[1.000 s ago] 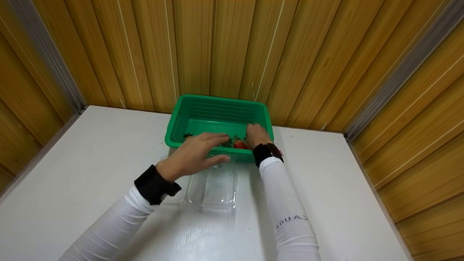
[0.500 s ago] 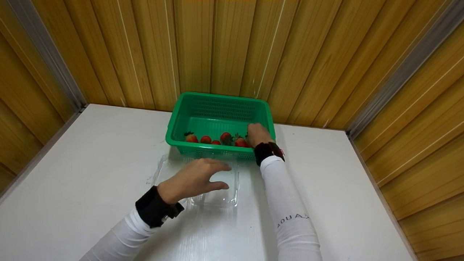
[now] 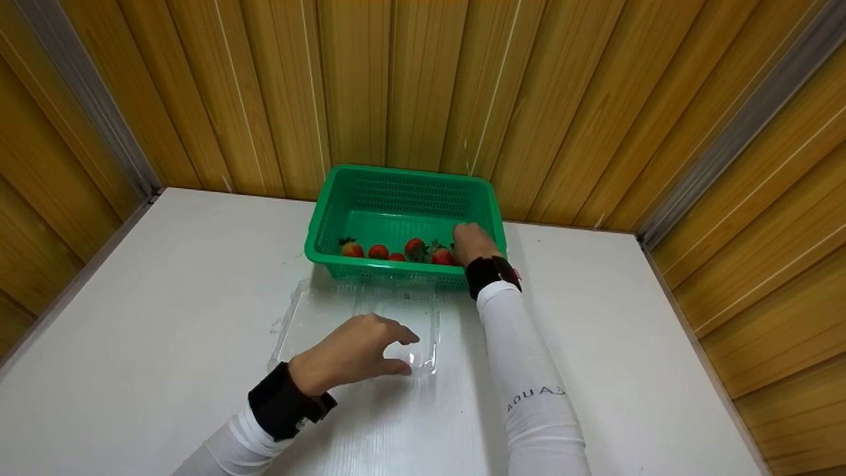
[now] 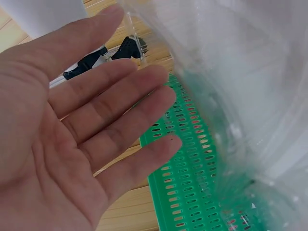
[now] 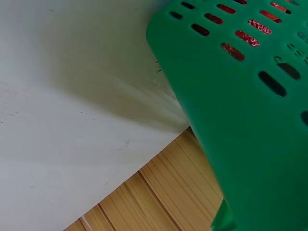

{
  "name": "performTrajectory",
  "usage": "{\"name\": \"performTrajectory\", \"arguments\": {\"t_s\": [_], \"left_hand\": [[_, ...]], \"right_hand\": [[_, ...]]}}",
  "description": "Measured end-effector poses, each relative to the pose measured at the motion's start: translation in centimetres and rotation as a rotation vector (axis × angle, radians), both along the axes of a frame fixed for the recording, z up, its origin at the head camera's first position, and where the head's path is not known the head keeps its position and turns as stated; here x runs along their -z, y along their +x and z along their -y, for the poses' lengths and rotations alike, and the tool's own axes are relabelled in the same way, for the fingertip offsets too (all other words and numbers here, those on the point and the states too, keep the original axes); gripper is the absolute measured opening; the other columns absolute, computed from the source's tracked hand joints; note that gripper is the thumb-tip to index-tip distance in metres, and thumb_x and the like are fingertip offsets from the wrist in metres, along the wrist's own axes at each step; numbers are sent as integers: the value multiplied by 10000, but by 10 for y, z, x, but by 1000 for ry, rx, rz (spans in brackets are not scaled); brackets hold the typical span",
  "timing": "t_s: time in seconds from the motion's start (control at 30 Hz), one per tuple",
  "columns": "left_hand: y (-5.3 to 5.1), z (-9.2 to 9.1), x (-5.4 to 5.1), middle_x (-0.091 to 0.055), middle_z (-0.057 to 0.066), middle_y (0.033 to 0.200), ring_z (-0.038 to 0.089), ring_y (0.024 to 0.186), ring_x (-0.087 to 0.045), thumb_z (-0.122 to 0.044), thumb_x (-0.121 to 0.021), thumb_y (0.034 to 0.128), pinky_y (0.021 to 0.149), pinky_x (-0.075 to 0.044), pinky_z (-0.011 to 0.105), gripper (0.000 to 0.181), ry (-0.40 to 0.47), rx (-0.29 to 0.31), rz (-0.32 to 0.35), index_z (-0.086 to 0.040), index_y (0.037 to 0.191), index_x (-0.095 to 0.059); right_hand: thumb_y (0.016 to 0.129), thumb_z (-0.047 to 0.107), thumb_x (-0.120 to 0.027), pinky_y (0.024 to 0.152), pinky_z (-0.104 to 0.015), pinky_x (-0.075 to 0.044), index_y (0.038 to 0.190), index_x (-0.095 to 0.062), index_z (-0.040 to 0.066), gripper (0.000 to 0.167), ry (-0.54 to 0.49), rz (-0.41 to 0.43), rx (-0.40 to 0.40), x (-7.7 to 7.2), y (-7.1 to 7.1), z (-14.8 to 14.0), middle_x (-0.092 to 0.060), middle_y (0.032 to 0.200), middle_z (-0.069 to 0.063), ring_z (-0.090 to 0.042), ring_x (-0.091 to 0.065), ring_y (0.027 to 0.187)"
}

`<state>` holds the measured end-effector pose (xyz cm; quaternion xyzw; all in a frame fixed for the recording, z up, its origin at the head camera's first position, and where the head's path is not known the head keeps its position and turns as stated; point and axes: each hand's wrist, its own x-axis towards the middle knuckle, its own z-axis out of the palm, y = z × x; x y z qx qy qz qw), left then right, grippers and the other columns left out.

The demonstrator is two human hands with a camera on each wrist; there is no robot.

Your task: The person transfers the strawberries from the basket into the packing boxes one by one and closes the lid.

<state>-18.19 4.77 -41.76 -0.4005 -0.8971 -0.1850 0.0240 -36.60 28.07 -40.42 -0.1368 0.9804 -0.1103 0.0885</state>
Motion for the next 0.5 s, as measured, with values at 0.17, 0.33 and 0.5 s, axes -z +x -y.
{"name": "performTrajectory", "arguments": {"t_s": [0.17,0.33,0.5], "left_hand": [[5,2,8,-780,-56,942,65,825,-688,-240,-927,824,723,-525,237,279,-5,17,-6,-149,1069,-828],[8,4,13,-784,-77,952,64,876,-702,-158,-926,809,752,-536,232,238,6,23,9,-166,1030,-840],[11,6,12,-767,-67,888,52,800,-658,-137,-930,802,700,-511,231,223,13,33,3,-162,1001,-833]], "right_hand": [[993,46,-638,1044,-579,-484,1339,-624,-150,398,-10,15,7,2,0,1,-641,1328,-339,-477,-609,1225],[1011,54,-638,1051,-591,-478,1366,-612,-135,403,-42,54,36,3,-1,0,-629,1350,-337,-473,-598,1241],[1017,53,-638,1048,-591,-483,1360,-619,-134,391,-63,68,35,4,-2,1,-631,1347,-339,-474,-600,1241]]}}
